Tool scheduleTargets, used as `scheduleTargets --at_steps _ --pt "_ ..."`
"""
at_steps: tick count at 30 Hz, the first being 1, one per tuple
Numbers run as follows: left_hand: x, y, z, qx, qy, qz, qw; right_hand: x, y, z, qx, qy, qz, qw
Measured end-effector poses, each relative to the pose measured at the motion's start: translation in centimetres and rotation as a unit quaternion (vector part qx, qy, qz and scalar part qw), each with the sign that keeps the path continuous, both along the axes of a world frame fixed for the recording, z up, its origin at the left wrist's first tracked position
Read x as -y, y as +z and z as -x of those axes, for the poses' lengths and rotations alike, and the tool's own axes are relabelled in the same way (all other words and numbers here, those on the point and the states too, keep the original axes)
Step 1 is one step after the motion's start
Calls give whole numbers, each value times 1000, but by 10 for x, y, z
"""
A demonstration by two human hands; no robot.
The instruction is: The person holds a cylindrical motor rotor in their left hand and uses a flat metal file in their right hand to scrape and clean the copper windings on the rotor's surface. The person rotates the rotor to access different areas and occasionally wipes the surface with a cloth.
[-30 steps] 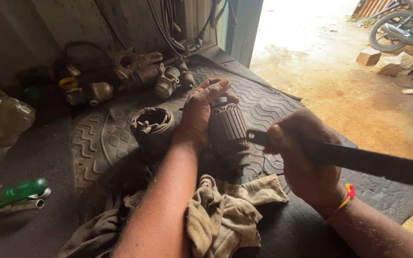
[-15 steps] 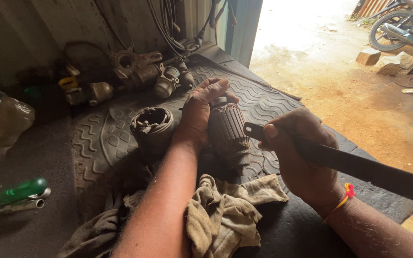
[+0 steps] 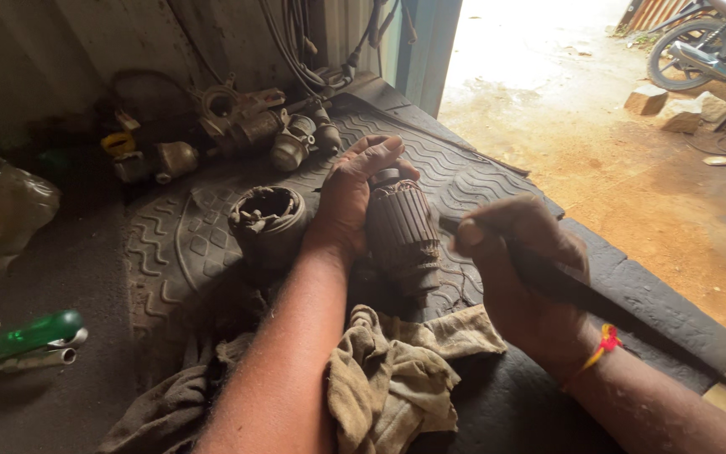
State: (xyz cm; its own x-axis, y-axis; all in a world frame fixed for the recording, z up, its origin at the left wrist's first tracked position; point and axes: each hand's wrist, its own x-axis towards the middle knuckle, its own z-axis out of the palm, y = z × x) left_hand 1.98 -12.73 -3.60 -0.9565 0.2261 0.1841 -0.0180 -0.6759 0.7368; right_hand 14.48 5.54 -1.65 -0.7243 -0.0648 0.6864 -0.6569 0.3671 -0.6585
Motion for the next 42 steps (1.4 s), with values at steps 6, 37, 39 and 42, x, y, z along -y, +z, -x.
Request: scheduleTargets --at_steps 6,37,39,42 --pt "0 0 -2 -9 5 13 1000 -4 -2 1 -7 -4 17 1000" --pt "0 6 -6 -2 2 8 1000 0 -4 3 -7 -18 -23 1000" --pt "-1 6 -6 0 14 19 1000 -1 -5 4 -14 -14 1 1000" --pt "-1 6 -6 3 10 12 1000 -3 -6 5 -12 11 48 999"
